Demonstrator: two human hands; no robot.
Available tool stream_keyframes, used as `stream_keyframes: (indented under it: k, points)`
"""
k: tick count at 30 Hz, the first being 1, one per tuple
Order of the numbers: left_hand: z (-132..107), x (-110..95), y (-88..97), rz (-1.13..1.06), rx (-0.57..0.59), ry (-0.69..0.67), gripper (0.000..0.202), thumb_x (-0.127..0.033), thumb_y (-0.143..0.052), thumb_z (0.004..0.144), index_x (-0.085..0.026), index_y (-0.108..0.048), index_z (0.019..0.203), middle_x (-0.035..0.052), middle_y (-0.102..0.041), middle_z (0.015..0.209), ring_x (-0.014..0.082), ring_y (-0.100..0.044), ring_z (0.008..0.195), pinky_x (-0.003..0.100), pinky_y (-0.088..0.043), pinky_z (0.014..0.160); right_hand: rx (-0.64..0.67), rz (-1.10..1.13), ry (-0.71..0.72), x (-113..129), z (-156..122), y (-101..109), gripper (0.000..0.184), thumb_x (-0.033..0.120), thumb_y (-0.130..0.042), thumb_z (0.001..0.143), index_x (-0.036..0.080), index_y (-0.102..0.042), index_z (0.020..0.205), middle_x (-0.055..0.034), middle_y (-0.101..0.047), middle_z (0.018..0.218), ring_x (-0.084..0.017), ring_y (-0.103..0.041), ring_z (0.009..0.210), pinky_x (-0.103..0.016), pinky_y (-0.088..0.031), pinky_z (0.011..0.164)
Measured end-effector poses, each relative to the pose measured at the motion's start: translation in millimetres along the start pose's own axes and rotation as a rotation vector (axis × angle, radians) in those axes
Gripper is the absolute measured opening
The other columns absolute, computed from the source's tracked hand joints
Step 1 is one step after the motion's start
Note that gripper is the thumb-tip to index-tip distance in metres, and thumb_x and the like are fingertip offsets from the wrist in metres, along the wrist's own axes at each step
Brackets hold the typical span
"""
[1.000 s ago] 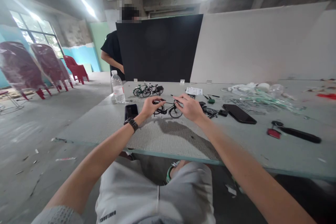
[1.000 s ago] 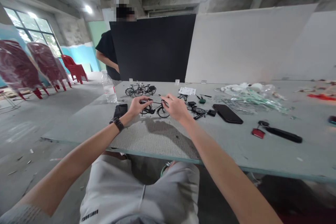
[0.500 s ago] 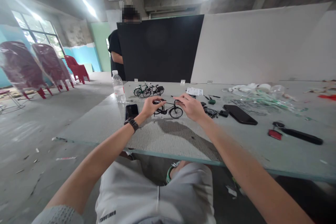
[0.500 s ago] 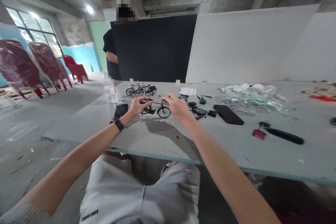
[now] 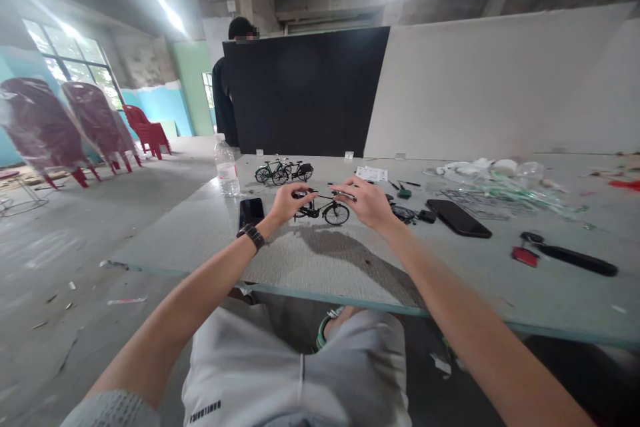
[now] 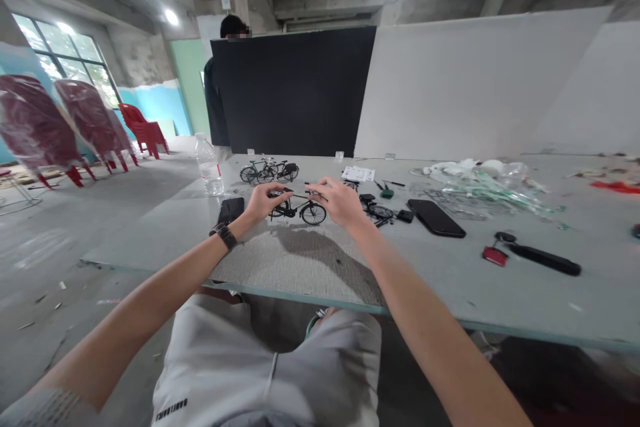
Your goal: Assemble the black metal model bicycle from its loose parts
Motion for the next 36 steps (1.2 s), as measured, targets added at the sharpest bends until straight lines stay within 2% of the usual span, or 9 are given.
stream_keyframes:
  k: [4,6,12,17,20,22,24,32,36]
  points:
    - [1.0,4.7,-0.7,-0.037,-0.008,0.025,0.029,-0.047,-0.077,0.082,-0.019,-0.078,0.088,0.0097,-0.078,0.096,0.0233,-0.069,0.091,0.035,-0.053,0.084,0.075,0.209,-0.096,-6.7,-0.3,-9.9,0.042,0.049,-0.059,0.099,0.027,-0.07,0.133,-0.0125,-0.075,0.117,-0.032,-0.071,0.102,-0.042,-0.057,0.081]
    - [1.1,6.8,-1.3,-0.07,-0.008,0.053,0.03,-0.048,-0.076,0.082,-0.018,-0.077,0.085,0.0092,-0.077,0.093,0.0224,-0.068,0.088,0.034,-0.052,0.082,0.093,0.318,-0.161,-11.1,-1.5,-16.8,0.048,0.052,-0.063,0.096,0.028,-0.067,0.137,-0.0126,-0.076,0.112,-0.032,-0.071,0.102,-0.045,-0.058,0.083]
    - [-1.3,7.3,-3.1,-0.198,0.017,0.152,0.037,-0.052,-0.076,0.079,-0.016,-0.077,0.088,0.008,-0.074,0.087,0.0174,-0.062,0.074,0.03,-0.047,0.068,0.021,0.476,-0.21,-15.8,-2.7,-24.4,0.05,0.059,-0.061,0.095,0.026,-0.069,0.132,-0.0111,-0.077,0.097,-0.029,-0.072,0.091,-0.042,-0.06,0.077]
    - [-1.6,10.5,-6.8,-0.247,0.044,0.169,0.042,-0.056,-0.077,0.077,-0.015,-0.076,0.087,0.0061,-0.071,0.082,0.0146,-0.057,0.068,0.028,-0.044,0.064,0.011,0.565,-0.212,-11.9,-2.2,-20.6,0.046,0.058,-0.062,0.095,0.025,-0.072,0.126,-0.0109,-0.078,0.1,-0.026,-0.072,0.089,-0.04,-0.059,0.077]
    - [-1.0,12.4,-7.5,-0.237,0.04,0.166,0.044,-0.058,-0.076,0.077,-0.015,-0.076,0.087,0.0064,-0.071,0.083,0.0149,-0.057,0.069,0.028,-0.045,0.064,-0.009,0.559,-0.225,-12.2,-2.3,-19.1,0.049,0.06,-0.063,0.094,0.024,-0.073,0.125,-0.0108,-0.078,0.096,-0.023,-0.069,0.076,-0.036,-0.055,0.066]
    - [-1.0,11.1,-6.9,-0.227,0.037,0.16,0.045,-0.059,-0.077,0.076,-0.015,-0.077,0.085,0.0066,-0.071,0.083,0.0152,-0.057,0.069,0.028,-0.045,0.064,-0.012,0.526,-0.234,-12.8,-2.5,-19.1,0.051,0.062,-0.063,0.093,0.023,-0.074,0.124,-0.0099,-0.078,0.089,-0.018,-0.061,0.061,-0.032,-0.048,0.055]
    - [-1.3,8.5,-6.2,-0.222,0.037,0.161,0.044,-0.059,-0.077,0.076,-0.015,-0.077,0.085,0.0068,-0.071,0.082,0.0151,-0.057,0.068,0.029,-0.045,0.064,-0.02,0.511,-0.235,-12.8,-2.7,-19.0,0.052,0.063,-0.064,0.092,0.022,-0.074,0.123,-0.0091,-0.077,0.085,-0.015,-0.053,0.054,-0.03,-0.042,0.051]
    - [-1.6,7.2,-6.3,-0.252,0.037,0.169,0.043,-0.056,-0.077,0.078,-0.014,-0.076,0.087,0.0073,-0.071,0.085,0.0145,-0.057,0.069,0.028,-0.044,0.065,-0.067,0.56,-0.232,-9.1,-3.9,-16.9,0.049,0.059,-0.066,0.092,0.024,-0.075,0.124,-0.0079,-0.077,0.085,-0.016,-0.054,0.057,-0.029,-0.042,0.052]
    - [-1.4,8.2,-7.1,-0.265,0.04,0.174,0.041,-0.055,-0.077,0.078,-0.015,-0.076,0.088,0.0059,-0.07,0.082,0.0143,-0.056,0.068,0.028,-0.043,0.064,-0.055,0.531,-0.226,-7.9,-3.8,-15.5,0.047,0.058,-0.064,0.093,0.024,-0.075,0.124,-0.008,-0.078,0.086,-0.018,-0.059,0.059,-0.031,-0.047,0.055]
Point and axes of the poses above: each hand's wrist, its own z-axis towards the middle knuckle, its own y-axis out of the back of the hand, x = y × z, the point moved 5 cm from there along z, towards the middle knuckle
